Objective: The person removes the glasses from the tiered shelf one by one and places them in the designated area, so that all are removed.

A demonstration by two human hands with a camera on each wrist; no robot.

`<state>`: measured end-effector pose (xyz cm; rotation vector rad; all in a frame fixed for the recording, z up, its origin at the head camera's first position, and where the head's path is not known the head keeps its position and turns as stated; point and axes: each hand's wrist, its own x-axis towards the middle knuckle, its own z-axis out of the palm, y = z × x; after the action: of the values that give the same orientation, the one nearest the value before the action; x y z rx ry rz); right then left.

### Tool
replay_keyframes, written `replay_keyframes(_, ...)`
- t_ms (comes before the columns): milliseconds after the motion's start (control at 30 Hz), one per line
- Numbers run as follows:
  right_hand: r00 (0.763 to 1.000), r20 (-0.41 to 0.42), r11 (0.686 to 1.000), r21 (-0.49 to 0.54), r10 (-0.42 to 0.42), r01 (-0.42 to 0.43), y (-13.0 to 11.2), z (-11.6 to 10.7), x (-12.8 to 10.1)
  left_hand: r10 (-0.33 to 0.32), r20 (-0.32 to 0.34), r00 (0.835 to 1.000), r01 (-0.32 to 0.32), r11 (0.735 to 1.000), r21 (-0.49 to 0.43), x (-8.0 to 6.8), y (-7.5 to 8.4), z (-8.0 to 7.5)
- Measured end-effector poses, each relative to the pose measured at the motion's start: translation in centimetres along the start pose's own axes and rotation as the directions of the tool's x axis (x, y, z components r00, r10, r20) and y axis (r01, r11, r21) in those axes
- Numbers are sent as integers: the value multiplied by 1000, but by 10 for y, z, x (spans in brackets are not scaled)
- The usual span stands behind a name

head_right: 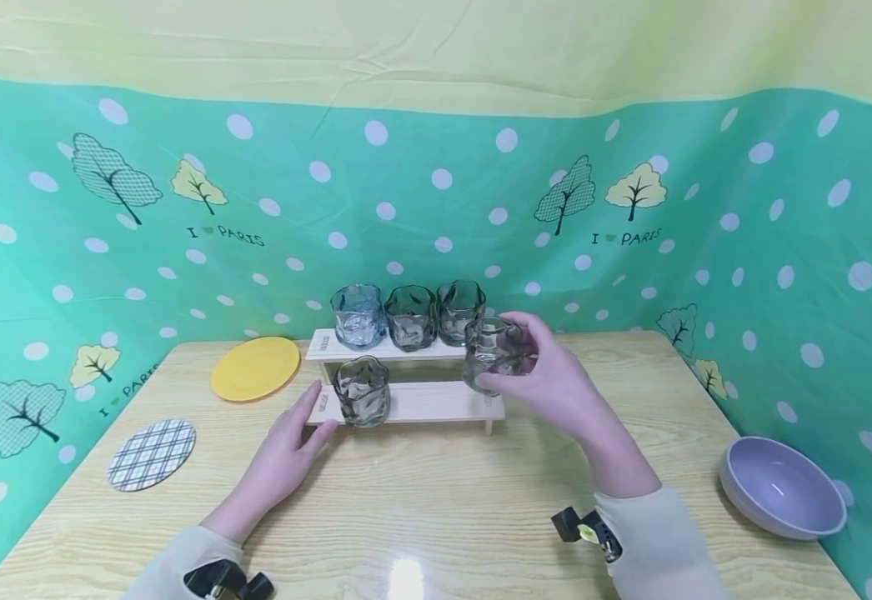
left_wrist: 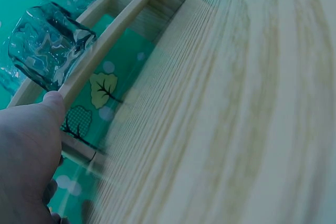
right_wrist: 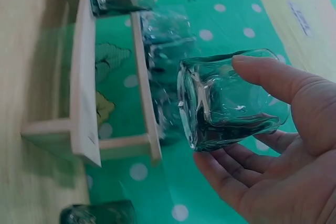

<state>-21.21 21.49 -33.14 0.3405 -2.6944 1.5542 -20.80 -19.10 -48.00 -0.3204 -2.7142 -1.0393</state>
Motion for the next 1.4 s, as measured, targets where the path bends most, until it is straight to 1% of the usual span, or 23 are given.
replay_keyframes(167,1000,-19,1000,-26,7,-8,1,-16,-1,7,-5,1000,-7,1000,-1,0,1,0)
replay_keyframes(333,999,-43,999,-30,11,-12,5,-28,1,5,0,1000,-5,1000,-4,1,1,0)
replay_keyframes(600,994,-99,998,47,47,-42,21,-45,4,1,4,1000,-1,1000,-6,1,0,0)
replay_keyframes(767,984,-154,995,52,91,-84,29,-55,5,-4,6,1000,4,1000,-8,0,0,0)
replay_keyframes(1000,966,-216,990,14,140,-140,40,-67,7,-5,9,1000,5,1000,-6,0,1,-1)
replay_keyframes(1133,955,-254,987,-7,154,-161,48,-73,7,-6,9,1000,6,1000,-3,0,2,-1)
replay_keyframes(1400,946,-279,983,-29,166,-181,70,-83,10,5,-6,1000,-5,1000,4,0,3,-1)
